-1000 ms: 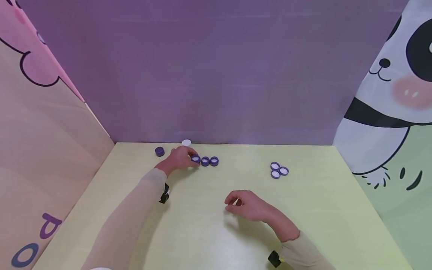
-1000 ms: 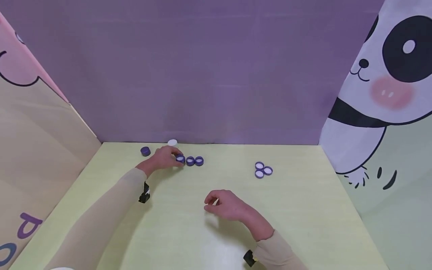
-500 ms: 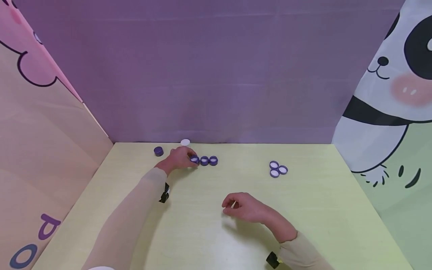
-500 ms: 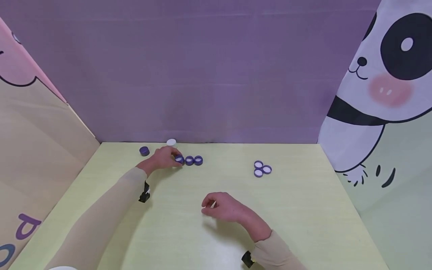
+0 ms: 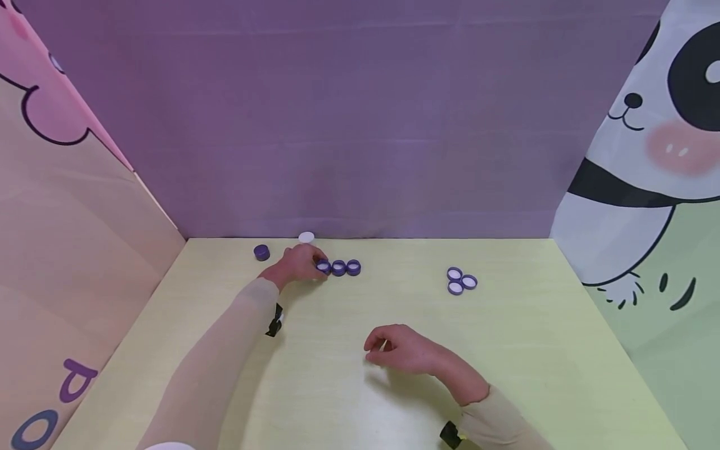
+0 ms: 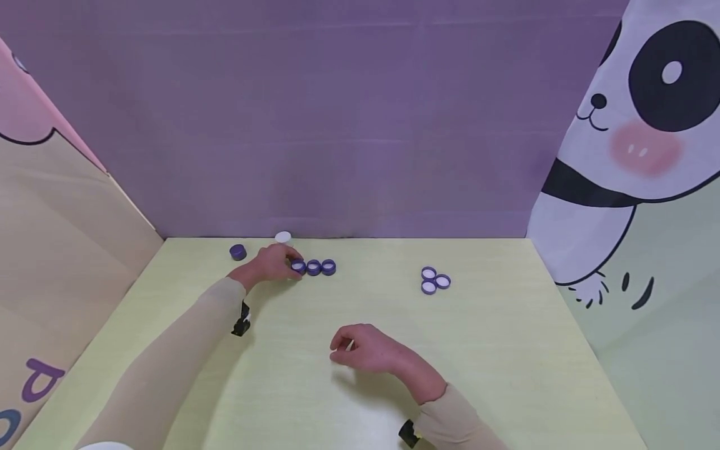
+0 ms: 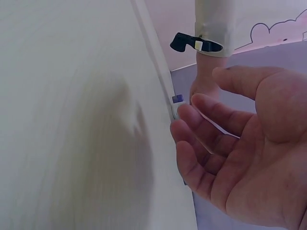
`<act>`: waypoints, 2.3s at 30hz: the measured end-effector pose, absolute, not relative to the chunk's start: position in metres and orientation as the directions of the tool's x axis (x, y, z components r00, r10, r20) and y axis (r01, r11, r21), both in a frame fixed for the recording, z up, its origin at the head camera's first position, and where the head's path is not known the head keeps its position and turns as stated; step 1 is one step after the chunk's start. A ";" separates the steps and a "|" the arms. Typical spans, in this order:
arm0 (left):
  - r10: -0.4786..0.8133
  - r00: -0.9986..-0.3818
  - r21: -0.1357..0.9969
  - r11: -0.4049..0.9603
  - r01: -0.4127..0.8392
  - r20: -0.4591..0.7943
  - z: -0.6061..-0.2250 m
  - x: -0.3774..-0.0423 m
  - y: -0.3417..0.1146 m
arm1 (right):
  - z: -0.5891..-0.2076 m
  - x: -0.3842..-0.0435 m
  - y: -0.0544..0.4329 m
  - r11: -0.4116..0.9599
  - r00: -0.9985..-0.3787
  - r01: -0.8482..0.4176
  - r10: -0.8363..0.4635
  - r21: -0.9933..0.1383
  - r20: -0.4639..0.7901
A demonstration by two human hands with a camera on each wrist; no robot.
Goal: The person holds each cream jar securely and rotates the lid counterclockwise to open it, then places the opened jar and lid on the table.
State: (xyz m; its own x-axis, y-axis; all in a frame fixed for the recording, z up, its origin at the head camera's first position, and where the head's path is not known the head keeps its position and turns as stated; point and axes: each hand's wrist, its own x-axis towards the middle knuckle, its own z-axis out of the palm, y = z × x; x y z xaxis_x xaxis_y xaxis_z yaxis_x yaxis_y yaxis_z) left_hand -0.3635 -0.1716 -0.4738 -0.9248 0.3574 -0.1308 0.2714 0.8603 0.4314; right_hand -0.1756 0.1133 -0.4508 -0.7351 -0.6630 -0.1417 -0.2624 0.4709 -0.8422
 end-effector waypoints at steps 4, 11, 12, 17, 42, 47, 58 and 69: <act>0.353 -0.924 0.434 0.863 0.260 -0.148 -0.475 -0.362 -0.172 | -0.454 -0.174 0.112 0.464 -0.726 -0.259 -0.672 -0.847 -0.146; 0.355 -0.922 0.430 0.865 0.260 -0.157 -0.476 -0.363 -0.173 | -0.457 -0.174 0.110 0.478 -0.725 -0.256 -0.670 -0.840 -0.161; 0.356 -0.921 0.426 0.866 0.262 -0.157 -0.476 -0.363 -0.173 | -0.458 -0.174 0.110 0.480 -0.724 -0.258 -0.670 -0.838 -0.161; 0.350 -0.922 0.396 0.880 0.263 -0.165 -0.475 -0.362 -0.175 | -0.459 -0.174 0.105 0.472 -0.712 -0.280 -0.686 -0.836 -0.149; 0.268 -0.962 0.580 0.792 0.190 -0.051 -0.421 -0.339 -0.261 | -0.463 -0.178 0.078 0.540 -0.698 -0.320 -0.690 -0.778 -0.192; 0.231 -0.973 0.594 0.786 0.171 -0.025 -0.427 -0.337 -0.281 | -0.462 -0.175 0.081 0.523 -0.687 -0.312 -0.701 -0.793 -0.192; 0.110 -0.994 0.677 0.733 0.066 -0.022 -0.456 -0.339 -0.306 | -0.453 -0.179 0.086 0.524 -0.701 -0.338 -0.694 -0.782 -0.163; -0.096 -0.989 0.731 0.666 -0.148 -0.112 -0.479 -0.354 -0.280 | -0.447 -0.185 0.101 0.524 -0.716 -0.331 -0.681 -0.785 -0.153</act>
